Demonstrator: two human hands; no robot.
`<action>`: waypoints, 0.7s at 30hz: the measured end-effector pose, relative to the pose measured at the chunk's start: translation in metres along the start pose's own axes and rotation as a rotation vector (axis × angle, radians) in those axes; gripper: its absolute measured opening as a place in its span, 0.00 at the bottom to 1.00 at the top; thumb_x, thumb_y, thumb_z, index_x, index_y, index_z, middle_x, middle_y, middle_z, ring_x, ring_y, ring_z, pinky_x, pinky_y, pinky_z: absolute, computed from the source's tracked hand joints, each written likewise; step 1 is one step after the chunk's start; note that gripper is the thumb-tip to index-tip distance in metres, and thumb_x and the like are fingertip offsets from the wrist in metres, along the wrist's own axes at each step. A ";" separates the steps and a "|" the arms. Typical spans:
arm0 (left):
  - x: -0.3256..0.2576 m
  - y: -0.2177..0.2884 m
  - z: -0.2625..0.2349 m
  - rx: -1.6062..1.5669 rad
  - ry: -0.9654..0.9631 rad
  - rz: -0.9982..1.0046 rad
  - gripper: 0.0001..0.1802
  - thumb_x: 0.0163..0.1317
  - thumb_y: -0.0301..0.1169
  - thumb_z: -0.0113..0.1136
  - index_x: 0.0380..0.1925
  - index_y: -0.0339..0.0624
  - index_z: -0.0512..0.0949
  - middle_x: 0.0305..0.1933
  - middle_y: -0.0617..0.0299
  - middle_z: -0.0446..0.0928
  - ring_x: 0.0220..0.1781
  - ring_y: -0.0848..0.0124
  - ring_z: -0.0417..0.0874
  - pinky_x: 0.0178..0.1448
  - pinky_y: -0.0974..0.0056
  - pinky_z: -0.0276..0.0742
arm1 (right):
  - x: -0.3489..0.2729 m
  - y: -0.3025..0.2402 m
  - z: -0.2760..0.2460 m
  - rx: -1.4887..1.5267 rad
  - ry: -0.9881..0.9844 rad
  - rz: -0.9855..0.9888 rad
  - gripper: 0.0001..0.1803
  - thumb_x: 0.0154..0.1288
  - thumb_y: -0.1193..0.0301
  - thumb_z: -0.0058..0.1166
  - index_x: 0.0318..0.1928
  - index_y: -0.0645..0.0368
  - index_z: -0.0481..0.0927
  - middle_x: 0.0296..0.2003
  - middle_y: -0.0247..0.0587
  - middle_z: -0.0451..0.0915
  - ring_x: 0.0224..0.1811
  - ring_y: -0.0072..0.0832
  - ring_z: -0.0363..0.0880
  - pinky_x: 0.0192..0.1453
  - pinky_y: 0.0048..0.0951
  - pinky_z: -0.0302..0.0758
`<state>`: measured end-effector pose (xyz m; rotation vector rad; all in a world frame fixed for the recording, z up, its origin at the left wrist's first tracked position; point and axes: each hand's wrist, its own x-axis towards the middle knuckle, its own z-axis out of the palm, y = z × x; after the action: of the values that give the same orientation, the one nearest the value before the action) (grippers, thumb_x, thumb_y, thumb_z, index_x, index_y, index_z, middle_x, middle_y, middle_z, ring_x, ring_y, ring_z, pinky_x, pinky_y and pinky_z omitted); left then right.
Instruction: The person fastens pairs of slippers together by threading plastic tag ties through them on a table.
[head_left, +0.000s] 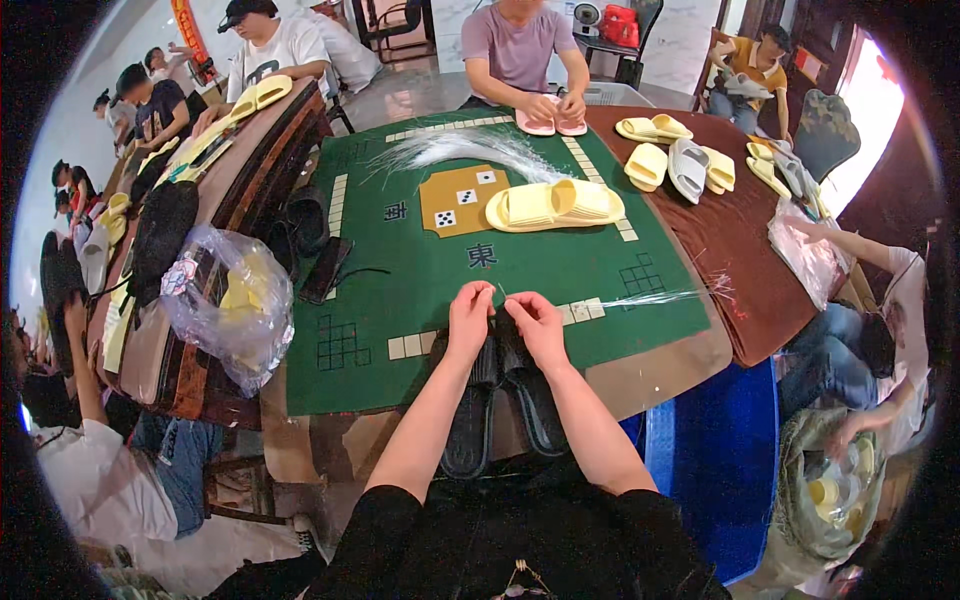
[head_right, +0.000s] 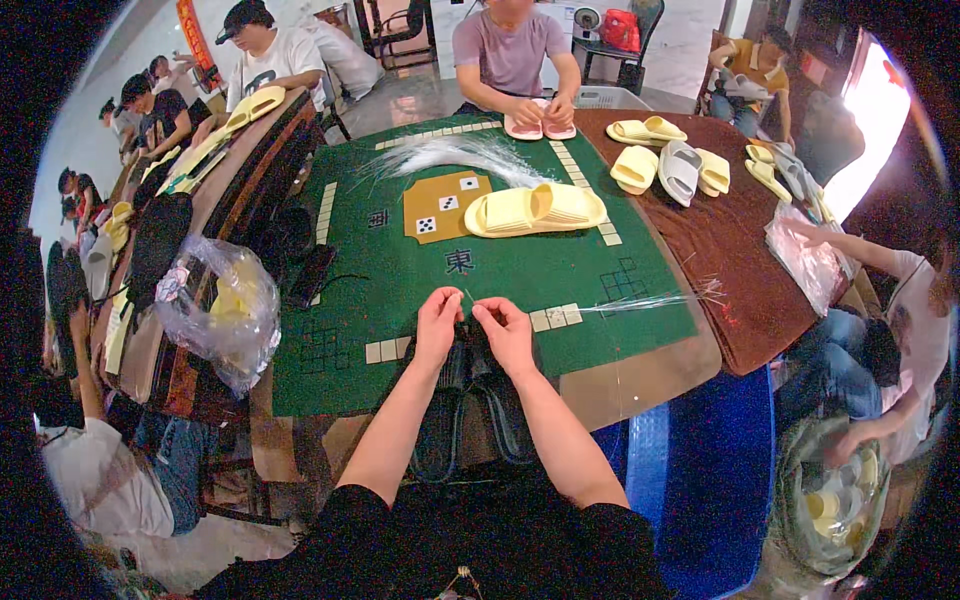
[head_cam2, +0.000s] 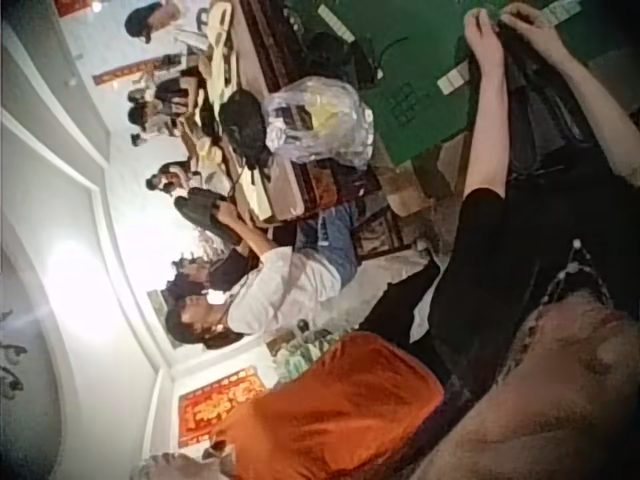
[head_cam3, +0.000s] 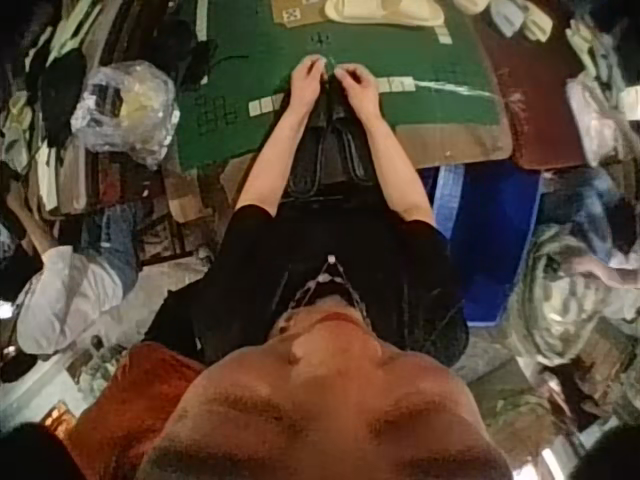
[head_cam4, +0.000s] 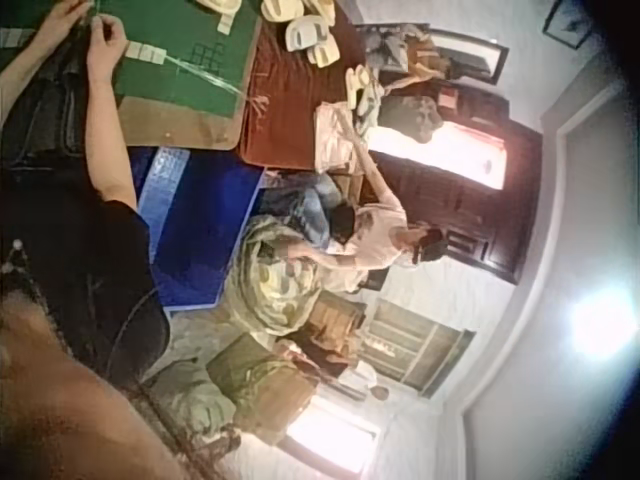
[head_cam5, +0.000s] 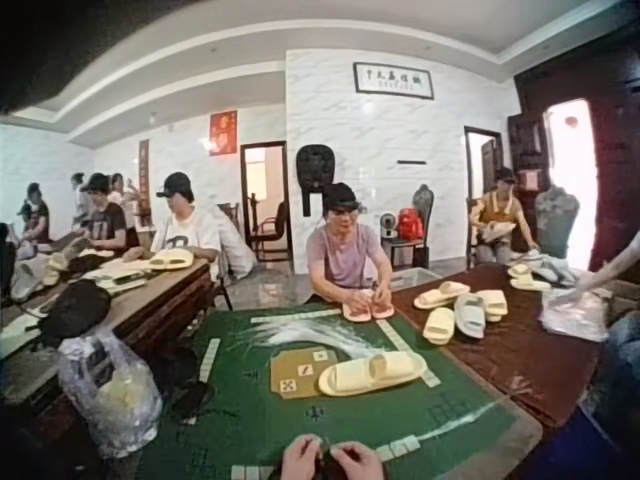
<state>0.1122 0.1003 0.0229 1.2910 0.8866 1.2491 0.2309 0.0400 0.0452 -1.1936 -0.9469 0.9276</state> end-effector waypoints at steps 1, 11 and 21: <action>0.000 0.000 0.001 -0.017 -0.009 0.012 0.06 0.67 0.29 0.51 0.37 0.39 0.75 0.26 0.71 0.70 0.27 0.82 0.68 0.32 0.75 0.65 | 0.000 0.001 -0.001 -0.021 -0.001 -0.025 0.06 0.62 0.72 0.59 0.36 0.61 0.81 0.26 0.25 0.78 0.28 0.11 0.71 0.33 0.16 0.69; -0.003 0.000 0.002 0.097 0.059 0.086 0.05 0.66 0.28 0.51 0.33 0.39 0.75 0.23 0.72 0.67 0.23 0.83 0.64 0.26 0.74 0.59 | 0.001 0.010 -0.003 -0.080 -0.013 -0.038 0.06 0.62 0.72 0.58 0.36 0.62 0.81 0.26 0.26 0.79 0.28 0.12 0.72 0.35 0.17 0.70; 0.000 -0.006 -0.002 0.180 0.061 0.105 0.06 0.65 0.27 0.51 0.32 0.38 0.75 0.28 0.67 0.69 0.26 0.79 0.67 0.30 0.71 0.64 | 0.002 0.008 0.000 -0.100 -0.018 -0.066 0.06 0.62 0.72 0.58 0.35 0.62 0.81 0.25 0.25 0.78 0.27 0.11 0.70 0.33 0.17 0.69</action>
<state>0.1118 0.1019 0.0165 1.4636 1.0046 1.3202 0.2312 0.0426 0.0371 -1.2323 -1.0510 0.8483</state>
